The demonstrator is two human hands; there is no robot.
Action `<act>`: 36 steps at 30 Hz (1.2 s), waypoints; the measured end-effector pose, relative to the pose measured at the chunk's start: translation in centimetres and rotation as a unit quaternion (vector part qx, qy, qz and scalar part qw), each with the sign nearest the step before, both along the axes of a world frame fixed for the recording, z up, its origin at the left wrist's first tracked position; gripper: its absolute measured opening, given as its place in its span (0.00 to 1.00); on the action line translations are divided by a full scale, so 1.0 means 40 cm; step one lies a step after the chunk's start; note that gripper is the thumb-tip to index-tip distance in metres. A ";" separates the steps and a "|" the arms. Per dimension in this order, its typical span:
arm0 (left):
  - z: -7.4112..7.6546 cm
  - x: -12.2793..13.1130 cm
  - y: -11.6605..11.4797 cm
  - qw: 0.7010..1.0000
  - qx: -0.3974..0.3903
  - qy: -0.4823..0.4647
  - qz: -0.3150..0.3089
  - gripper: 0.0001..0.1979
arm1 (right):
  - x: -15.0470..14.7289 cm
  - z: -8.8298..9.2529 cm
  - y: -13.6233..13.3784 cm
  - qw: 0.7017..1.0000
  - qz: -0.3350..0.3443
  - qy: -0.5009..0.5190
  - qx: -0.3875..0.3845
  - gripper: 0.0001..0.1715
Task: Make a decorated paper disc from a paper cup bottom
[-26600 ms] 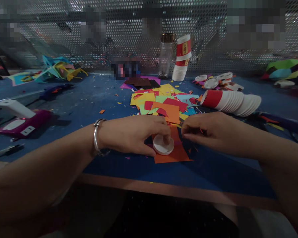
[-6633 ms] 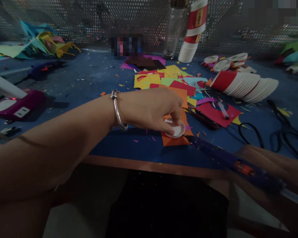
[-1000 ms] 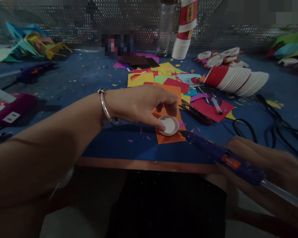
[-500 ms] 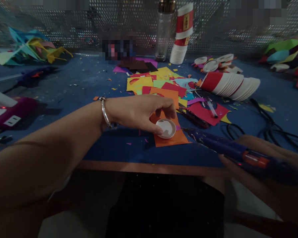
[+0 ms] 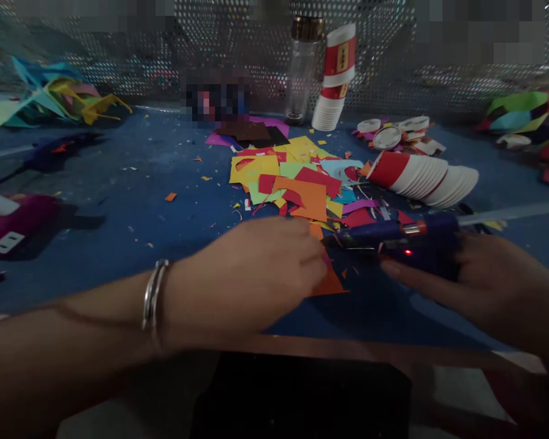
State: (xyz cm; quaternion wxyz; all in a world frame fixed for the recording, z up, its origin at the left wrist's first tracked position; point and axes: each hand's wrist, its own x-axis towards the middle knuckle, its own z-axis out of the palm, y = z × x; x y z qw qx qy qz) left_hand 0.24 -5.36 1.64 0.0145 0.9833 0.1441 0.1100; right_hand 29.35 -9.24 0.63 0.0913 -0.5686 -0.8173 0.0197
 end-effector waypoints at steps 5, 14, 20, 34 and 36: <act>-0.055 0.029 -0.110 0.988 0.130 -0.009 0.078 0.16 | -0.045 0.045 0.067 0.986 -0.054 0.117 -0.104 0.34; -0.069 0.037 -0.133 0.984 0.123 -0.001 0.125 0.21 | -0.080 0.080 0.133 0.972 -0.055 0.105 -0.204 0.37; -0.123 0.063 -0.165 0.969 0.064 -0.011 0.237 0.21 | -0.102 0.084 0.170 0.957 -0.042 0.058 -0.280 0.35; -0.096 0.032 -0.149 0.988 -0.009 0.039 0.148 0.25 | -0.107 0.086 0.199 0.949 -0.033 0.014 -0.314 0.40; -0.098 0.034 -0.150 0.989 0.011 0.048 0.141 0.25 | -0.099 0.086 0.194 0.948 -0.042 0.003 -0.316 0.42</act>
